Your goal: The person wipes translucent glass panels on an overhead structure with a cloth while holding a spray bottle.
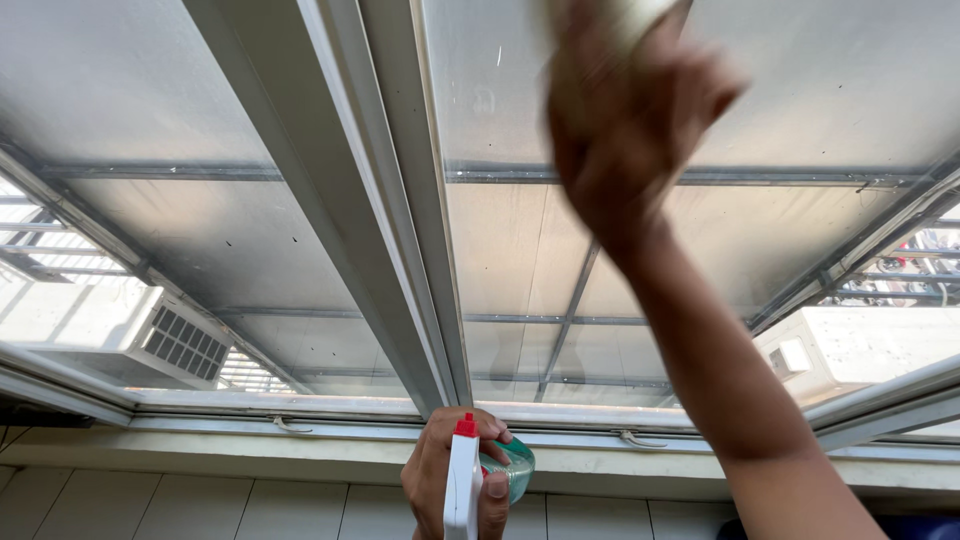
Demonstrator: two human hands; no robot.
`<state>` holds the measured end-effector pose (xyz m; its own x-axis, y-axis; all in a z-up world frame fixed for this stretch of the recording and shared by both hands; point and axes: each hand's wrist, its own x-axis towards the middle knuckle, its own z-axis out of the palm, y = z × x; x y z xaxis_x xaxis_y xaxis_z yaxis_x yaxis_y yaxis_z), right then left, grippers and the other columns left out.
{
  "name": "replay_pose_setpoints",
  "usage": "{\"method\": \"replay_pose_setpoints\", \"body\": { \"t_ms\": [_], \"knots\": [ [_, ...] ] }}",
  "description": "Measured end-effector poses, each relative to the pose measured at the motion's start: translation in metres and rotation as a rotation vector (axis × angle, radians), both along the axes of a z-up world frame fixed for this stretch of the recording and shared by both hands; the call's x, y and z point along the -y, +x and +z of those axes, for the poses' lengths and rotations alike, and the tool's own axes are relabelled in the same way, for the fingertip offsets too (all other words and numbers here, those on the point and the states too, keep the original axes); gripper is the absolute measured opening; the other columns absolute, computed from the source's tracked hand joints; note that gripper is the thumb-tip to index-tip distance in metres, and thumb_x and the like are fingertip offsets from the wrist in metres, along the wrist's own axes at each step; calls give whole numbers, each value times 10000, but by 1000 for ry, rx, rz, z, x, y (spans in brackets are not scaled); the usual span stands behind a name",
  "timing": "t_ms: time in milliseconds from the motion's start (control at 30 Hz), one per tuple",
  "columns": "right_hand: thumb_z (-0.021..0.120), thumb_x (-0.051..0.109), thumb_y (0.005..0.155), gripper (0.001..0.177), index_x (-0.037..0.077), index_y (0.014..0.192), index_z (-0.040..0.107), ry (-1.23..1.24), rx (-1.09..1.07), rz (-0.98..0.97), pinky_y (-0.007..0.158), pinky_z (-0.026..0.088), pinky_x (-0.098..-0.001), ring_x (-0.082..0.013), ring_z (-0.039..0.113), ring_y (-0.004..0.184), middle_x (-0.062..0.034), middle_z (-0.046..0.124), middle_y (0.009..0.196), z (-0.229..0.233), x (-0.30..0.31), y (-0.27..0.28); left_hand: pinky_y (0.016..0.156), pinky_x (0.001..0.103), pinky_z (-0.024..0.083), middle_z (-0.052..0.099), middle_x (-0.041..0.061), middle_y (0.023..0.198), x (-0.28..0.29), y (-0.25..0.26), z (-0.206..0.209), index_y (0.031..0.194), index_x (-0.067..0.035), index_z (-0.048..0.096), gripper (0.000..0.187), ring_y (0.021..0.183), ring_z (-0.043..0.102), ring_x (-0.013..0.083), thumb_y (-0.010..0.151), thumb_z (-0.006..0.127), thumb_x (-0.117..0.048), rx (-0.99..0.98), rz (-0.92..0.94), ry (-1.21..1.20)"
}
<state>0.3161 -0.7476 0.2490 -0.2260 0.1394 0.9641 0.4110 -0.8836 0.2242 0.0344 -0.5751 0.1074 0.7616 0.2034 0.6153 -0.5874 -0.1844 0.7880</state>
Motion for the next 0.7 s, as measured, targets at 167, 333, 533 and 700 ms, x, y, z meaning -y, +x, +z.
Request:
{"method": "replay_pose_setpoints", "body": {
  "t_ms": [167,333,533,700],
  "knots": [
    [727,362,1037,387,183,1361,616,-304,-24,-176,1290,27,-448,-194,517,984,0,550,1032,-96,40,-44,622,281,638,679,128,916,-5,-3,-6,1036,-23,614,437,775,742,163,1018,578,-458,1,-13,4],
    [693,321,1089,383,151,1403,555,83,42,-184,1209,18,-520,-233,518,1016,-44,510,1032,-3,131,0,578,278,636,682,114,888,-17,-3,-10,1020,-48,603,438,768,757,165,991,561,-483,-120,78,24],
    [711,343,1072,389,152,1373,554,83,42,41,1039,168,-485,-238,488,991,-52,521,1034,16,17,9,603,287,651,676,108,874,-2,2,-11,1007,-53,607,461,756,760,168,984,580,-512,-112,29,-15],
    [727,361,1058,397,153,1347,554,-287,-96,19,897,292,-456,-242,462,970,-59,531,1035,-52,16,-44,600,290,643,681,121,883,-8,4,-15,1015,-38,622,501,757,748,169,989,589,-537,-55,-20,-44]
  ]
}}
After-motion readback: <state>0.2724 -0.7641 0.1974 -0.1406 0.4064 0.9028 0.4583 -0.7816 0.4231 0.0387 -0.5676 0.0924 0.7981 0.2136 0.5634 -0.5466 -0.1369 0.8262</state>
